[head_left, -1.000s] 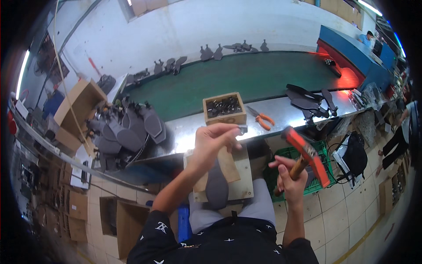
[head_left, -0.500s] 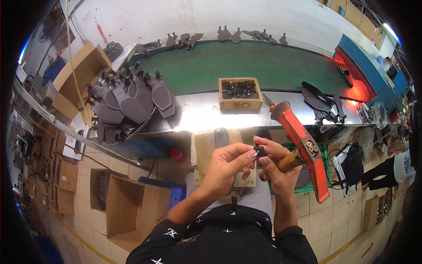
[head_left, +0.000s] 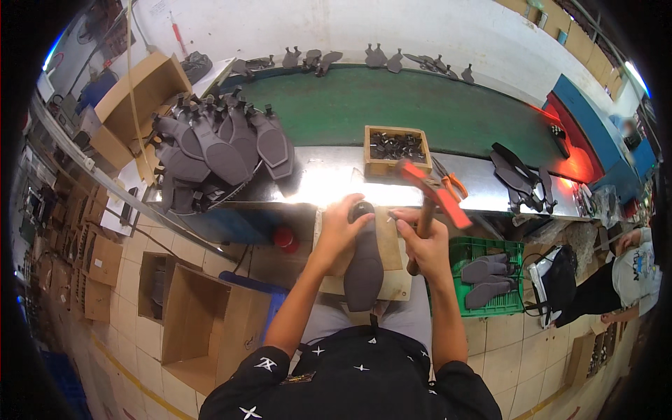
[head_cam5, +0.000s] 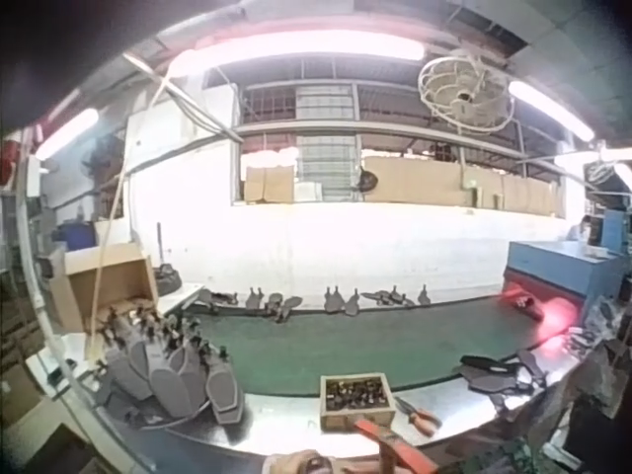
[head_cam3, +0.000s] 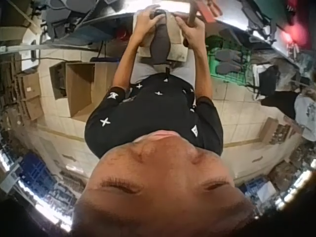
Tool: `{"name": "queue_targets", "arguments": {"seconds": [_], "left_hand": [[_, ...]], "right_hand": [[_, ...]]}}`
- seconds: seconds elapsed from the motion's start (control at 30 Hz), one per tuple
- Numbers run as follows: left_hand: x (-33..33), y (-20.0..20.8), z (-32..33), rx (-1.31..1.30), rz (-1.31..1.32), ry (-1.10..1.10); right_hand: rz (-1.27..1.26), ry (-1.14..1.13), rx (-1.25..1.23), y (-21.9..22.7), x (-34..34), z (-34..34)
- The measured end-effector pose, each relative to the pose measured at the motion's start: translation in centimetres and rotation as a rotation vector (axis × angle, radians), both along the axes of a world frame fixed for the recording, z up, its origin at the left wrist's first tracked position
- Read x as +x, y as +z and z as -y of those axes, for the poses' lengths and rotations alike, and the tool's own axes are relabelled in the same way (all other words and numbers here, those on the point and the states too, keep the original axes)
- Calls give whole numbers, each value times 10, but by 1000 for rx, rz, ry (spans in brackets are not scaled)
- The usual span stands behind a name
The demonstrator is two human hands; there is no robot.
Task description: Attach heel components to shoe soles using a hammer and nails.
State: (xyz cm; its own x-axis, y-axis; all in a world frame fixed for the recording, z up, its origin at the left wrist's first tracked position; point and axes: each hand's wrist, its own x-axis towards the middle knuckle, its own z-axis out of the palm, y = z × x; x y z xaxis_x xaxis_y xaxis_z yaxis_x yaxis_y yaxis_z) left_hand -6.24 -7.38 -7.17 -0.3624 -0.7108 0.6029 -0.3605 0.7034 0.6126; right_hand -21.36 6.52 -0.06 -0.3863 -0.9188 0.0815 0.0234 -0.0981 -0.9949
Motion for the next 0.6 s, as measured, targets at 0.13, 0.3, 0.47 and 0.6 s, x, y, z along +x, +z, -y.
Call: {"name": "queue_targets", "arguments": {"seconds": [0.13,0.3,0.47,0.6], "left_hand": [[2,-9,15,428,-58,-304],[14,5,7,594,-86,-254],[21,-2,13,452,-107,-283],[22,-8,16,511,-107,-304]], "right_hand": [[-226,29,-108,-25,-1,39],[-452,128,-27,-55,-12,69],[-490,162,-96,-59,-2,77],[-578,171,-89,-46,0,75]]}}
